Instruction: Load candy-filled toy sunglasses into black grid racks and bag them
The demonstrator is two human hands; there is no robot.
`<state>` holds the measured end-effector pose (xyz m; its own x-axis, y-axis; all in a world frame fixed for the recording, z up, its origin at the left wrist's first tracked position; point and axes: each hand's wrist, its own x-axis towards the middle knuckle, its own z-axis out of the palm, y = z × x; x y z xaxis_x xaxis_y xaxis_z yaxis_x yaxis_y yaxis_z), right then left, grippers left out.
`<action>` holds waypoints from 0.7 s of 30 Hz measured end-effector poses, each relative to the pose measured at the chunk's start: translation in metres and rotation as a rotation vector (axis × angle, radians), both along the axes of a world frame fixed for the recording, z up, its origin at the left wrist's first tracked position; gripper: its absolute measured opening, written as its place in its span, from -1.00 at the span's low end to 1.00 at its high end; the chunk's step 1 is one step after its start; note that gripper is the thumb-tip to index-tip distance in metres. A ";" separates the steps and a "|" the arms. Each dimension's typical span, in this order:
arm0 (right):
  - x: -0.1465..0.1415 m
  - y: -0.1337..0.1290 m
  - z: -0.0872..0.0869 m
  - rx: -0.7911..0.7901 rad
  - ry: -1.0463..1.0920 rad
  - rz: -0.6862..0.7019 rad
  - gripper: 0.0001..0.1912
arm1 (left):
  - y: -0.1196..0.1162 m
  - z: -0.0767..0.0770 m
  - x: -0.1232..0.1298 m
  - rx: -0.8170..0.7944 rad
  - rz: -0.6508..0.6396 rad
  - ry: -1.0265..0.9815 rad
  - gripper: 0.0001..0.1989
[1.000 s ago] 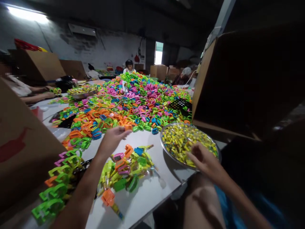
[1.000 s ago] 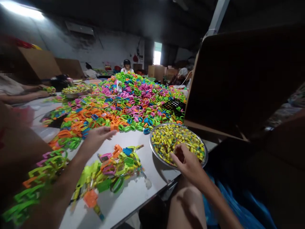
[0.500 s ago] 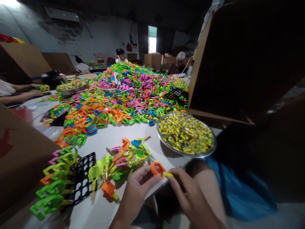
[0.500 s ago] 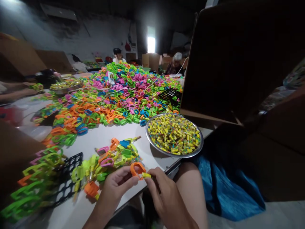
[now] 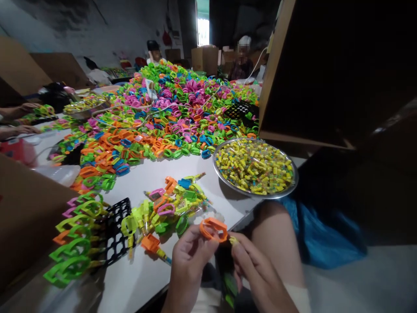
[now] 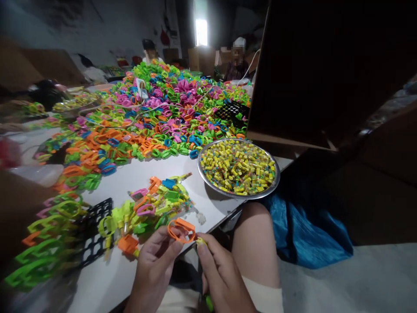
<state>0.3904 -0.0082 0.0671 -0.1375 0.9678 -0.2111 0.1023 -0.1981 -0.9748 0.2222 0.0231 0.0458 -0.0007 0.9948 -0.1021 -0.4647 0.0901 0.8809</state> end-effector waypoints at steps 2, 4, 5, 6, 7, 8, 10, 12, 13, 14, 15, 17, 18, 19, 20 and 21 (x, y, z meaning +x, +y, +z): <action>-0.001 0.002 0.006 -0.067 0.095 0.054 -0.26 | -0.003 -0.004 0.000 0.013 0.003 0.032 -0.73; -0.002 0.005 0.006 -0.108 0.187 0.061 -0.28 | -0.004 -0.006 0.001 0.009 0.006 0.065 -0.72; -0.002 0.006 0.005 -0.125 0.237 0.060 -0.30 | -0.005 -0.007 0.001 0.004 0.005 0.077 -0.71; -0.002 0.007 0.004 -0.144 0.296 0.059 -0.31 | -0.005 -0.008 0.002 -0.002 0.001 0.086 -0.70; -0.003 0.009 0.002 -0.165 0.367 0.057 -0.33 | -0.005 -0.008 0.003 -0.007 -0.003 0.089 -0.70; -0.003 0.009 0.001 -0.189 0.445 0.060 -0.34 | -0.005 -0.009 0.004 -0.007 -0.005 0.089 -0.69; -0.005 0.010 -0.001 -0.246 0.574 0.060 -0.37 | -0.007 -0.010 0.005 -0.006 -0.007 0.091 -0.70; -0.006 0.011 -0.003 -0.296 0.641 0.033 -0.39 | -0.009 -0.009 0.006 -0.008 -0.004 0.106 -0.70; -0.007 0.011 -0.005 -0.313 0.655 0.014 -0.38 | -0.010 -0.007 0.007 -0.009 -0.004 0.116 -0.70; -0.009 0.010 -0.007 -0.323 0.660 -0.008 -0.38 | -0.011 -0.004 0.007 -0.014 -0.001 0.123 -0.70; -0.010 0.011 -0.010 -0.329 0.662 -0.028 -0.38 | -0.011 -0.001 0.007 -0.025 0.007 0.125 -0.70; -0.015 0.011 -0.017 -0.338 0.660 -0.048 -0.37 | -0.012 0.005 0.006 -0.060 0.036 0.119 -0.69; -0.017 0.012 -0.020 -0.340 0.649 -0.052 -0.36 | -0.012 0.007 0.005 -0.079 0.051 0.115 -0.68; -0.020 0.013 -0.024 -0.334 0.627 -0.058 -0.35 | -0.012 0.008 0.004 -0.099 0.062 0.109 -0.67; -0.022 0.014 -0.028 -0.319 0.593 -0.067 -0.35 | -0.012 0.008 0.001 -0.113 0.063 0.106 -0.65; -0.024 0.016 -0.031 -0.296 0.542 -0.073 -0.36 | -0.012 0.007 -0.002 -0.118 0.059 0.112 -0.63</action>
